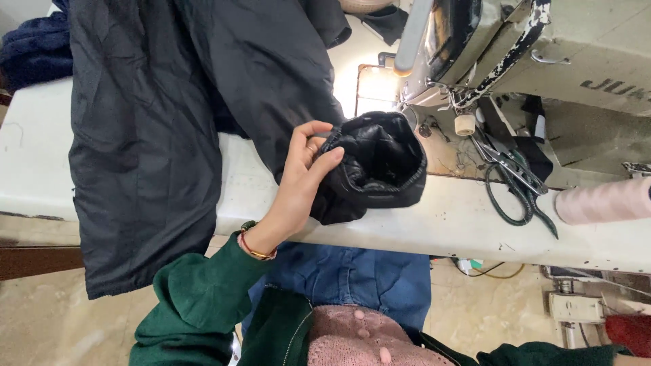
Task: Folding and tucking the fabric at the cuff of a pair of pants to prepare and sew a hem using an industrial sewing machine.
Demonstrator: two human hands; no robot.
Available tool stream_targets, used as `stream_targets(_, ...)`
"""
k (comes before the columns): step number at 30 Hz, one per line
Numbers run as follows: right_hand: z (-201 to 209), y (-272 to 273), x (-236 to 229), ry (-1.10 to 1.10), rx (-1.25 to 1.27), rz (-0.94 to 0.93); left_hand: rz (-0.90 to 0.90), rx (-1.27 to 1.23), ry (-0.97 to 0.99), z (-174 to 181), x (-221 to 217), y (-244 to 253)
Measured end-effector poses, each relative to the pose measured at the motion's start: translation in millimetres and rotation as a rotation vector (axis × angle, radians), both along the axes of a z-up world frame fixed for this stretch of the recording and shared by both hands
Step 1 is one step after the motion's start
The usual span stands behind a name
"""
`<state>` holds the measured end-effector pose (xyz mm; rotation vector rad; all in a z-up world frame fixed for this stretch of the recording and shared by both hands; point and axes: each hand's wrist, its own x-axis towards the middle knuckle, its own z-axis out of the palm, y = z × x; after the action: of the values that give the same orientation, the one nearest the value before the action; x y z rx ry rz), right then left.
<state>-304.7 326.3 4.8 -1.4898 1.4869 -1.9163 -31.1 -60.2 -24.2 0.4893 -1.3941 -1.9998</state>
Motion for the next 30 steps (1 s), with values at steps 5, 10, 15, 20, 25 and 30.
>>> stream_targets(5,-16,-35,28,0.214,0.081,-0.195,-0.058,-0.020,-0.034,4,4,7)
stream_targets(10,-13,-95,64,0.424,0.154,-0.405,-0.031,0.024,0.040,-6,0,5)
stream_targets(15,-2,-161,99,0.460,0.230,-0.377,0.002,0.040,0.010,-9,5,1)
stream_targets(20,7,-180,126,0.289,0.407,-0.274,0.130,0.015,0.036,-7,13,25)
stream_targets(25,-20,-183,142,-0.114,0.334,-0.112,-0.023,-0.122,0.139,-12,31,74)
stream_targets(30,-28,-186,144,-0.341,0.289,-0.088,-0.604,-0.425,-0.279,28,55,44)
